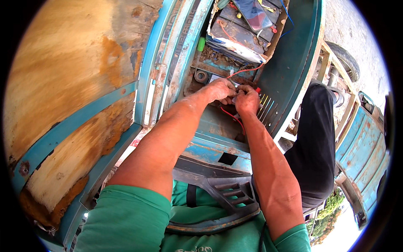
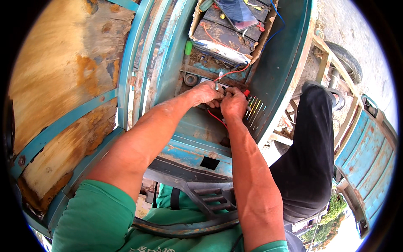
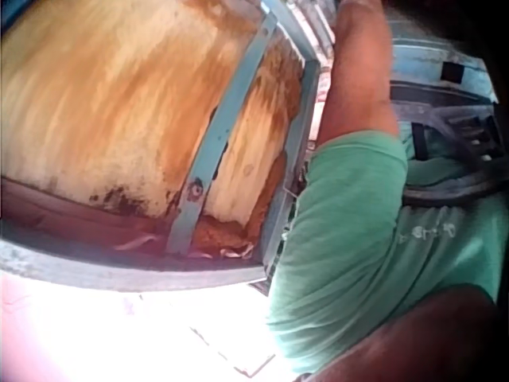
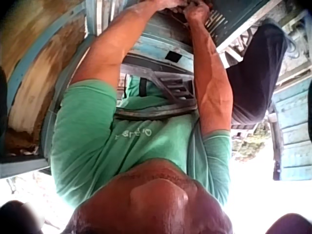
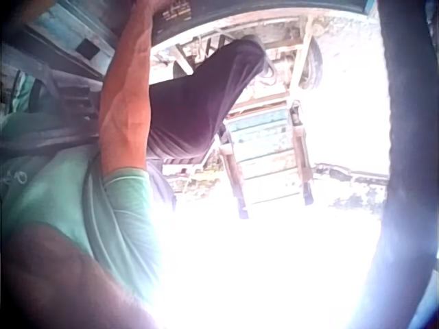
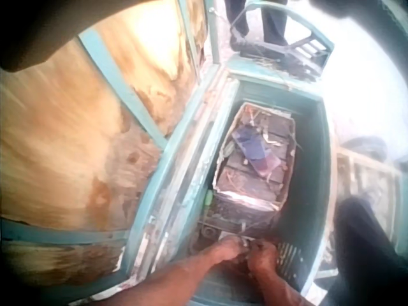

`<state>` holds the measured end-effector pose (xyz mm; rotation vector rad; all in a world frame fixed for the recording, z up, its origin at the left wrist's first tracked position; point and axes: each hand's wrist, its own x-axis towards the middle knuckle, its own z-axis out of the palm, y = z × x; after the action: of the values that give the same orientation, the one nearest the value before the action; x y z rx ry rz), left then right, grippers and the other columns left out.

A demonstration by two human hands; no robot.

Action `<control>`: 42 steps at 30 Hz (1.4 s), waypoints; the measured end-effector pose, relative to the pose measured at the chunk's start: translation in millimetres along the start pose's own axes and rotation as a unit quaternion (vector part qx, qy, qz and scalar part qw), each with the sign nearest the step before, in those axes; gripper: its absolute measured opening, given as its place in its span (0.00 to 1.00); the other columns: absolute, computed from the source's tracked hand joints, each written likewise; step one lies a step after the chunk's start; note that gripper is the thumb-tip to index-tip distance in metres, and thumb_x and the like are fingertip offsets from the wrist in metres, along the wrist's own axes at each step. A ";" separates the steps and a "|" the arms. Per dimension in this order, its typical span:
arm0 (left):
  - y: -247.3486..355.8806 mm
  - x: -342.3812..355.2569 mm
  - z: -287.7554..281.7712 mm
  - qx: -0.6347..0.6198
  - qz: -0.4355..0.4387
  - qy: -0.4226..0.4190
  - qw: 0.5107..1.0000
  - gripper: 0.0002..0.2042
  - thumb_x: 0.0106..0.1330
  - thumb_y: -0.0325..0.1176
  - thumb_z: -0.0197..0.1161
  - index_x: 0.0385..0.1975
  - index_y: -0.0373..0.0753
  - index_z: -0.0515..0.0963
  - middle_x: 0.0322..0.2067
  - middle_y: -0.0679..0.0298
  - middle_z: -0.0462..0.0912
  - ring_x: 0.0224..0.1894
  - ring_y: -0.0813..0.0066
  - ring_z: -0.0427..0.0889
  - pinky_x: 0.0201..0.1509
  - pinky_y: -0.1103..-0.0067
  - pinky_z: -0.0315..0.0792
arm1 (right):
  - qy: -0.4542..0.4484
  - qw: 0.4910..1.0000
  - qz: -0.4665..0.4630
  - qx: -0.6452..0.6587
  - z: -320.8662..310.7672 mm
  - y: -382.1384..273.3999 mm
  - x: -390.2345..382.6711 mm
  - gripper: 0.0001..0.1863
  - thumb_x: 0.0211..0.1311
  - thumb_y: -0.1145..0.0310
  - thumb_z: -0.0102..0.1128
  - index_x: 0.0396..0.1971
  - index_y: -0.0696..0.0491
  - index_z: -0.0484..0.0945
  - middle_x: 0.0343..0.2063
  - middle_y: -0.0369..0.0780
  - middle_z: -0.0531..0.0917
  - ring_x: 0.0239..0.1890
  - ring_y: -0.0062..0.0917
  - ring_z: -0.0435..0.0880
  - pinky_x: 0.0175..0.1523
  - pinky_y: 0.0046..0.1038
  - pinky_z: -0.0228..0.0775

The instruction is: The person works on the electrical system of a teal three-wheeled vehicle, connecting and adjusting wires near the battery and a silver control box. The person repeatedly handles red and black wires and a small black component, occasionally stepping back to retrieve tools or parts from the ground.

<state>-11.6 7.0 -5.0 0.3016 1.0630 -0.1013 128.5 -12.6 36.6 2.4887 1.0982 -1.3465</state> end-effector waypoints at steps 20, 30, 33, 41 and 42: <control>-3.9 4.8 -1.3 0.037 0.014 -0.003 0.999 0.08 0.68 0.32 0.61 0.35 0.34 0.82 0.31 0.60 0.86 0.29 0.72 0.85 0.31 0.77 0.79 | -0.007 0.978 0.098 0.181 24.8 33.4 15.3 0.10 0.62 0.73 0.60 0.40 0.57 0.86 0.34 0.43 0.88 0.35 0.27 0.86 0.43 0.28 0.78; -5.5 4.4 -0.3 0.043 0.019 0.017 0.999 0.07 0.66 0.31 0.62 0.34 0.33 0.82 0.29 0.60 0.85 0.28 0.73 0.85 0.30 0.77 0.79 | 0.011 1.000 0.019 0.019 5.2 2.2 -0.3 0.10 0.60 0.73 0.60 0.39 0.56 0.86 0.35 0.47 0.88 0.38 0.35 0.87 0.48 0.32 0.77; -2.4 2.8 0.5 0.034 0.010 0.010 0.999 0.07 0.67 0.31 0.61 0.35 0.34 0.81 0.31 0.61 0.85 0.29 0.73 0.84 0.32 0.77 0.79 | 0.005 0.997 0.056 0.059 9.2 9.5 3.4 0.10 0.61 0.72 0.60 0.40 0.55 0.86 0.36 0.47 0.87 0.38 0.35 0.87 0.47 0.33 0.77; -2.8 0.9 0.6 -0.116 -0.035 0.006 0.993 0.05 0.69 0.31 0.61 0.37 0.38 0.79 0.32 0.64 0.83 0.31 0.75 0.82 0.34 0.76 0.79 | 0.001 0.985 0.096 0.145 24.5 36.6 16.2 0.10 0.62 0.72 0.60 0.40 0.55 0.86 0.34 0.45 0.88 0.35 0.30 0.87 0.43 0.31 0.78; -2.7 0.7 0.3 -0.120 -0.037 0.002 0.992 0.05 0.70 0.31 0.61 0.38 0.38 0.79 0.32 0.64 0.83 0.30 0.75 0.82 0.34 0.77 0.79 | -0.002 0.983 0.101 0.150 23.1 34.5 15.0 0.10 0.62 0.72 0.60 0.40 0.55 0.86 0.34 0.45 0.88 0.35 0.29 0.87 0.43 0.31 0.78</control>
<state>-11.6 4.3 -6.0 0.0449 1.0791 -0.0382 139.9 -39.1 3.2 2.7108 0.6576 -1.5524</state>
